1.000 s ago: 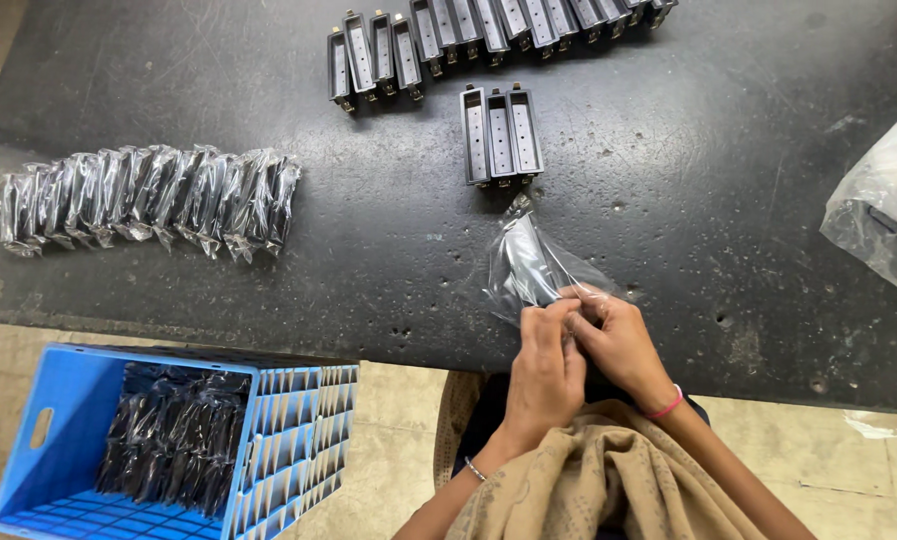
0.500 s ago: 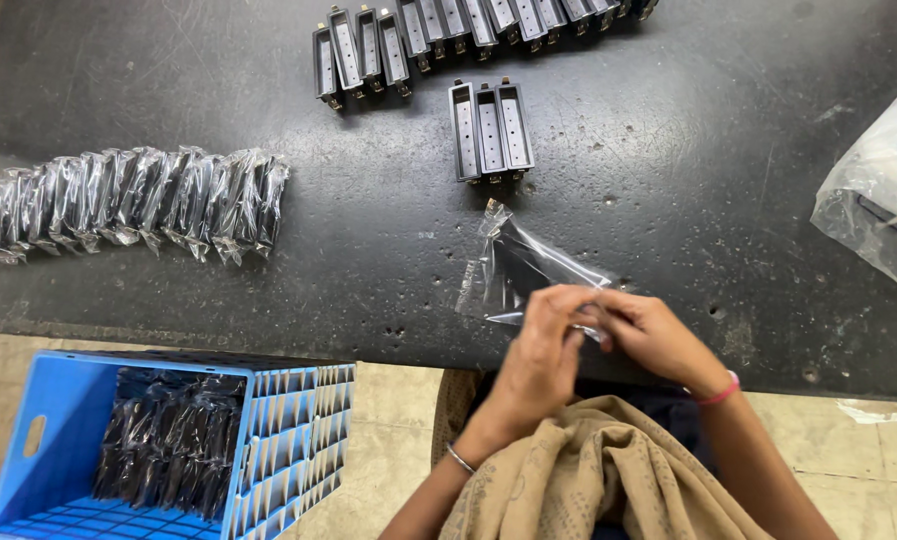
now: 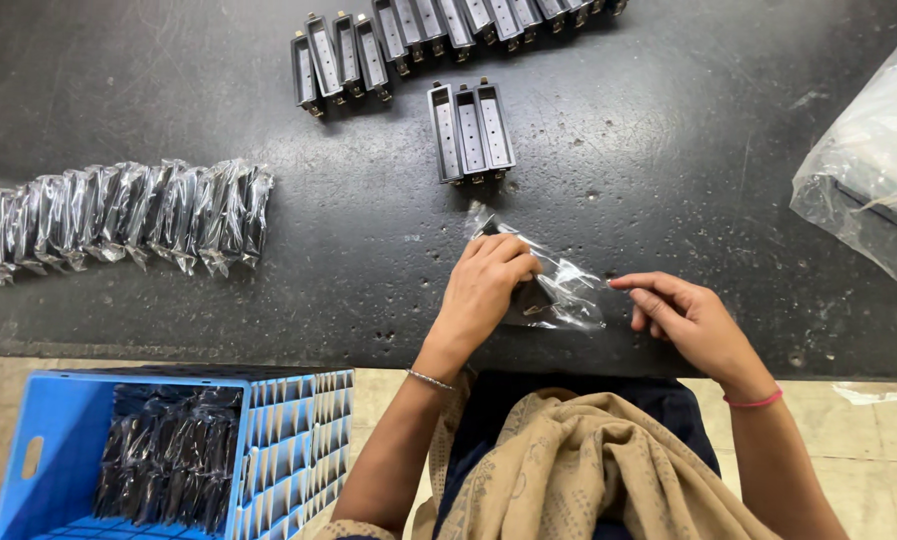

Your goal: The person repeatedly picks small black rectangular electronic components from a table, places each into a clear plastic bag, seals the bag, and sets it aside. The process is repeated for multiple components, with finished packages accumulating on the table.

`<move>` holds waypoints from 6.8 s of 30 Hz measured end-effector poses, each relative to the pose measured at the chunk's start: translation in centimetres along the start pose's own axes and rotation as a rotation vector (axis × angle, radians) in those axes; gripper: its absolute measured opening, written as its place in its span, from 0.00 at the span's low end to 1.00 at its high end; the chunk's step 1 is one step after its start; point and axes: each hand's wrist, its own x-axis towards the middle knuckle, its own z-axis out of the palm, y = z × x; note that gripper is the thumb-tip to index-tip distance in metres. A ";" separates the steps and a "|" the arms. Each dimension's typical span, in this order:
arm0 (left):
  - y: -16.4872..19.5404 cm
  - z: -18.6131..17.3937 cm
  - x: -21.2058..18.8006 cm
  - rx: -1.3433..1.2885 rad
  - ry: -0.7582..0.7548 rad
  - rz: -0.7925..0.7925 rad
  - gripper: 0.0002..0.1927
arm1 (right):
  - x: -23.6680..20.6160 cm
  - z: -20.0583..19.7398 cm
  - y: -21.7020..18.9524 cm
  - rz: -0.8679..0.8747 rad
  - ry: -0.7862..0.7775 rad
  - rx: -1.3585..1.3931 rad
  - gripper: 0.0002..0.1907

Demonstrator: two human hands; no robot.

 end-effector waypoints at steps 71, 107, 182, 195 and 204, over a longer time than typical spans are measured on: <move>1.3 -0.5 0.2 -0.729 0.556 -0.512 0.10 | 4.9 6.0 -2.2 -0.026 -0.140 0.436 0.18; 6.8 -0.9 0.1 -0.659 0.159 -0.579 0.11 | 2.7 4.4 -0.6 0.005 -0.239 0.459 0.19; 6.9 2.6 -3.1 -0.319 0.141 -0.350 0.19 | 2.4 3.8 -4.3 -0.341 -0.015 -0.115 0.13; 6.2 1.9 -3.1 -0.327 0.137 -0.273 0.24 | 4.6 3.7 0.1 -0.203 -0.150 0.347 0.06; 6.4 1.5 -2.5 -0.278 0.132 -0.299 0.24 | 4.5 1.9 -1.7 -0.220 -0.270 0.235 0.11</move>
